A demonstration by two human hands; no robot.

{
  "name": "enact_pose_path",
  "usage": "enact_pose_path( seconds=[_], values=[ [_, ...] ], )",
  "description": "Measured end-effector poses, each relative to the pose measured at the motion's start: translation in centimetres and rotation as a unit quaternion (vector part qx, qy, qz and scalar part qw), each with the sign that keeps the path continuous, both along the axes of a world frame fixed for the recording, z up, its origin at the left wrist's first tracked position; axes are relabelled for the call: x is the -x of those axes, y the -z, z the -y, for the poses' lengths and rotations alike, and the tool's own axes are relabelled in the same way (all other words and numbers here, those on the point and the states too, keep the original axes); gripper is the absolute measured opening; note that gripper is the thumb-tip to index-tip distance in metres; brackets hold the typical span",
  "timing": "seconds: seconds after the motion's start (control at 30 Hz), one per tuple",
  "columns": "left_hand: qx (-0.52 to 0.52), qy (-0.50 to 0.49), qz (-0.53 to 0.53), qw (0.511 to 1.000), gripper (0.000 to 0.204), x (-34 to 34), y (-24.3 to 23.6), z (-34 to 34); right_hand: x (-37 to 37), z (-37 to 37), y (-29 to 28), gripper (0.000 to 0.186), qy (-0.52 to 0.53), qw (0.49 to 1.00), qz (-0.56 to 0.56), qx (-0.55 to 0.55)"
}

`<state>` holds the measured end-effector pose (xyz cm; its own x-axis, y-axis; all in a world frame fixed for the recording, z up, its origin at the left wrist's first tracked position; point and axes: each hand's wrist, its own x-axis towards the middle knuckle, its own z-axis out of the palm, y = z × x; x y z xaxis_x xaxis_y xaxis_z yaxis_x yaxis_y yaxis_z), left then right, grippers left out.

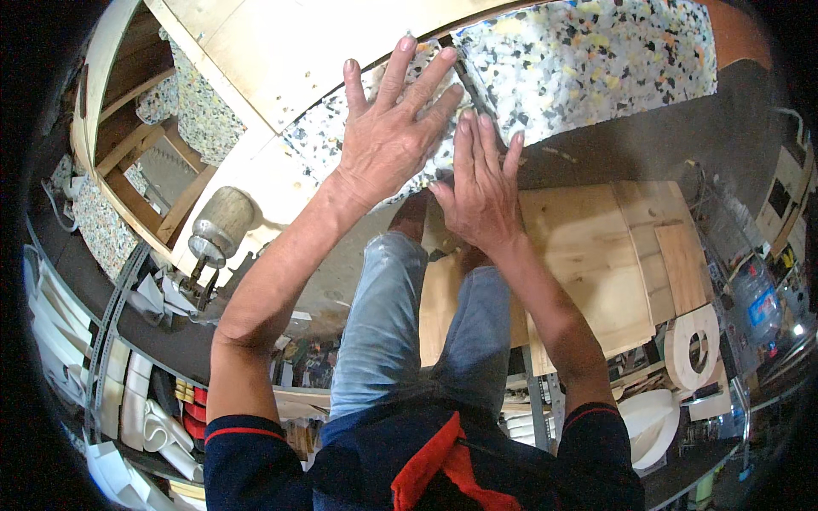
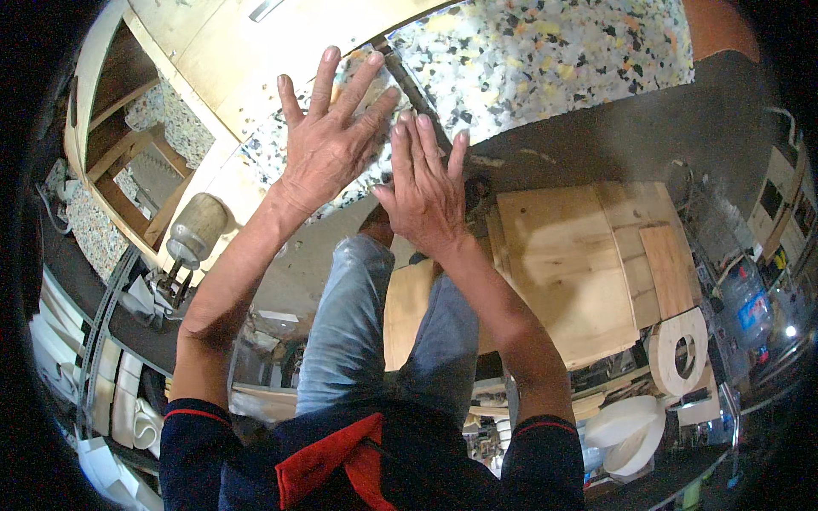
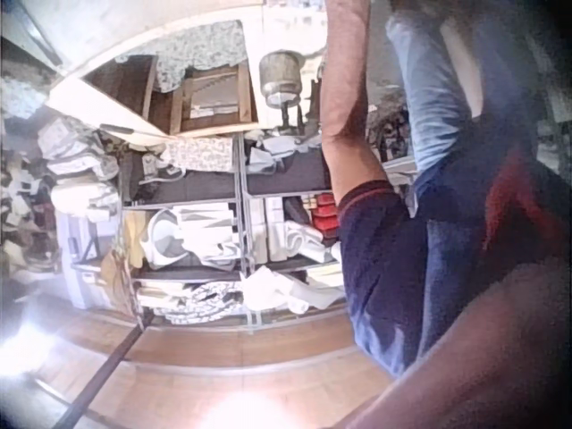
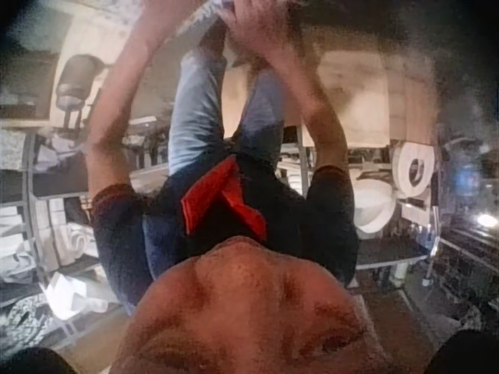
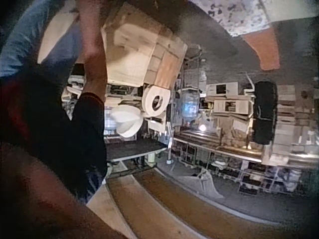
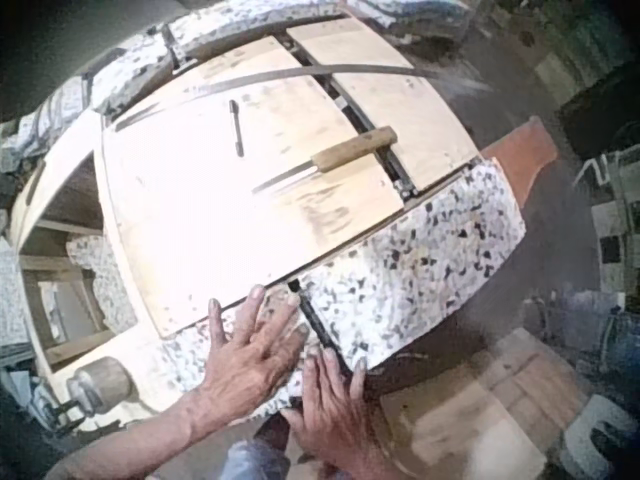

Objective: The person uses a curved metal file to shape the edges of a speckled composite material piece clamped to a workbench. They repeatedly file, wipe, and inspect the edges, occasionally applying glue from a spray gun and pressing small pieces into place.

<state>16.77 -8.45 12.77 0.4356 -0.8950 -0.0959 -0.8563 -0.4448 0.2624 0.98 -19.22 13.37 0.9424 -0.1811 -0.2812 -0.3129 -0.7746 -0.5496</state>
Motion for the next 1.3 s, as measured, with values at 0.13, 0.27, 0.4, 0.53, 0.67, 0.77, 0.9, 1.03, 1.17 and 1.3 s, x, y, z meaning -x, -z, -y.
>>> enact_pose_path(
  seconds=[0.13, 0.27, 0.4, 0.53, 0.67, 0.77, 0.9, 1.03, 1.17, 1.3],
  values=[
    [-0.037, 0.028, -0.023, 0.999, 0.055, -0.1, -0.5, 0.2, -0.3, 0.6, 0.5, 0.1, -0.018, 0.999, 0.041, 0.0],
    [-0.047, 0.013, -0.05, 0.998, 0.054, -0.3, -0.8, 0.1, -0.2, 1.6, -0.5, 0.101, -0.031, 0.999, 0.03, -0.029],
    [-0.024, -0.023, -0.07, 0.997, 0.052, -0.2, -0.9, -0.1, 0.3, 2.0, 0.6, 0.1, -0.046, 0.998, 0.027, -0.018],
    [0.074, -0.171, -0.049, 0.981, 0.051, -0.2, -1.9, -3.8, 1.2, 3.3, -1.2, 0.101, -0.073, 0.995, 0.05, -0.037],
    [0.098, -0.313, -0.035, 0.944, 0.046, 4.3, -4.0, -6.3, 1.0, 3.6, 0.0, 0.097, -0.147, 0.987, 0.006, -0.068],
    [0.098, -0.404, -0.063, 0.907, 0.041, 10.3, -4.7, -6.5, -0.2, 6.0, -1.1, 0.093, -0.197, 0.979, 0.029, -0.037],
    [0.114, -0.48, -0.11, 0.863, 0.032, 19.1, -5.5, -5.5, -6.9, 16.6, 0.4, 0.069, -0.139, 0.963, 0.22, 0.073],
    [0.137, -0.586, -0.215, 0.769, 0.028, 28.0, -2.8, -4.5, -20.4, 25.8, 3.3, 0.068, -0.136, 0.946, 0.24, 0.172],
    [0.112, -0.668, -0.307, 0.668, 0.021, 33.6, -0.2, -3.0, -29.0, 32.6, 8.1, 0.071, -0.247, 0.925, 0.163, 0.238],
    [0.141, -0.733, -0.277, 0.605, 0.033, 34.6, -1.3, -1.8, -29.4, 31.4, 6.9, 0.05, -0.298, 0.929, 0.133, 0.173]
  ],
)
